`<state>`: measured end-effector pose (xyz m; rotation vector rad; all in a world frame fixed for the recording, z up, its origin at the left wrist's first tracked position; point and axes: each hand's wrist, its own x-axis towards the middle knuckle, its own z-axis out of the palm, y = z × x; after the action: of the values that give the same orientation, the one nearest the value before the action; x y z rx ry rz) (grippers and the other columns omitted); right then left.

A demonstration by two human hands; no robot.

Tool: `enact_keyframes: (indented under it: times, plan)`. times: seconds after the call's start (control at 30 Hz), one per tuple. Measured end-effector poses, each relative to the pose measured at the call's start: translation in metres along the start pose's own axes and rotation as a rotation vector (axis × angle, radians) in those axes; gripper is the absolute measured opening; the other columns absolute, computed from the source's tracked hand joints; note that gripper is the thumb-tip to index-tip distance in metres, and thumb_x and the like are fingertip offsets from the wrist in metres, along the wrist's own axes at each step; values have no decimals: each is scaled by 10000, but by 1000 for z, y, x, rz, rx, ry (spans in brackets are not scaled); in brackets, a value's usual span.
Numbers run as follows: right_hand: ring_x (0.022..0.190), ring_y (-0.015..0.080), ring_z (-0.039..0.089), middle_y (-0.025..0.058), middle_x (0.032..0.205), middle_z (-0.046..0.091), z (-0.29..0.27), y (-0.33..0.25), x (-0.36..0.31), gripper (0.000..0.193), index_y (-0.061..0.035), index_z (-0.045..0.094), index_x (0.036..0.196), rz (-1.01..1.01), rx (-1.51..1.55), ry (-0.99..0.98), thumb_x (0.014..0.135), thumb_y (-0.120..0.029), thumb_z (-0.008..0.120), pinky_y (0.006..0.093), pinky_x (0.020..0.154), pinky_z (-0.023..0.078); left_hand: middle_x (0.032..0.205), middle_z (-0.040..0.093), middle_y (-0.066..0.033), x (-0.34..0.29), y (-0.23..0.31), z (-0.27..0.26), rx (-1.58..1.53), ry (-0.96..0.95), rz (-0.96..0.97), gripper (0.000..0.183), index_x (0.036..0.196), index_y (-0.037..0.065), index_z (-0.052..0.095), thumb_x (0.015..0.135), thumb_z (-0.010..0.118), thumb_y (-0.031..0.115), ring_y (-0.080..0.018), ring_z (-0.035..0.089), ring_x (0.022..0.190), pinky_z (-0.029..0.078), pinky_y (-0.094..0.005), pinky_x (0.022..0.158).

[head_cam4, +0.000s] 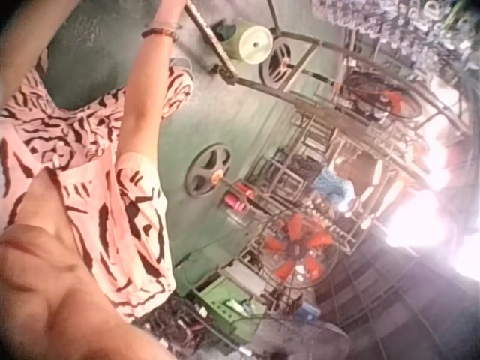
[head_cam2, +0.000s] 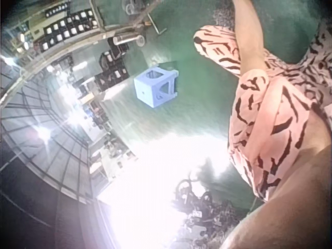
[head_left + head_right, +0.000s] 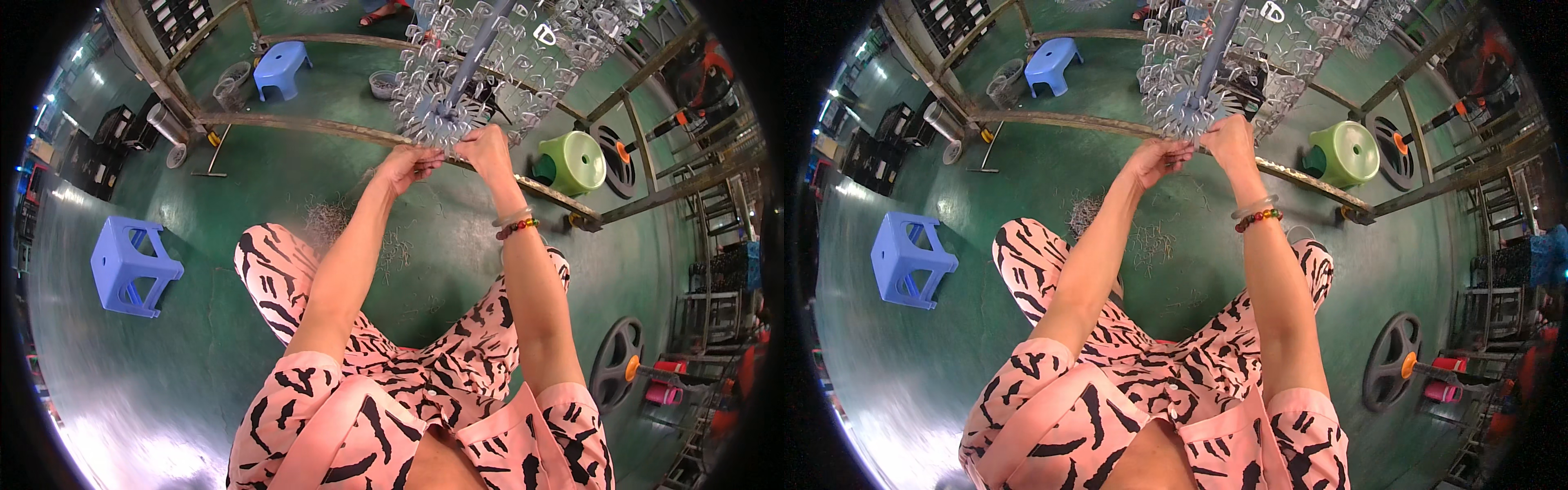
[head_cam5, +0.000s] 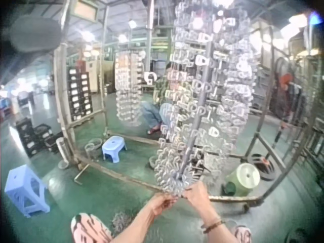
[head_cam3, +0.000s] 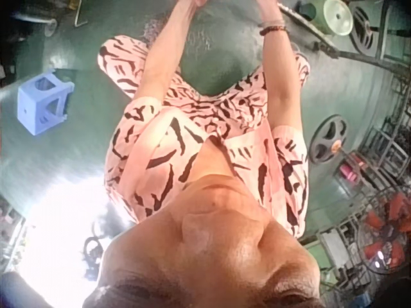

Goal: The person picks up small metal hooks from the floor and hangs them one by one onto the spokes of a large vertical circular rack.

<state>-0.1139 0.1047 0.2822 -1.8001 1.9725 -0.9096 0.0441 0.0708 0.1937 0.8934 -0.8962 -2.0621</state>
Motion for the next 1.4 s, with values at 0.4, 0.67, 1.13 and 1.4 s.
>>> enact_keyframes:
  times: [0.4,0.67,1.13,1.4]
  plan:
    - [567,149,631,124,645,652,2,4,-2,235,82,665,801,130,81,-58,651,-94,708,260,500,508,835,652,-65,-1,-8,10,-170,31,42,146,904,0,637,826,626,123,-145,602,758,467,-255,644]
    - [570,149,638,131,666,657,6,5,2,254,87,661,826,191,36,-64,648,-85,721,254,494,527,836,648,-75,-1,-11,13,-234,16,31,120,903,-6,626,834,608,90,-156,609,763,478,-265,642]
    - [535,134,619,111,634,642,3,-2,-7,176,88,660,769,275,127,-33,680,-59,696,245,484,528,862,650,-80,0,-16,17,-254,11,14,117,918,-1,616,831,604,76,-162,611,771,485,-281,666]
    - [580,129,619,108,683,659,29,10,-41,208,80,670,849,172,317,272,727,-87,696,259,545,531,860,653,-61,-1,-14,10,-230,-17,28,117,914,15,619,842,605,106,-148,618,796,489,-286,677]
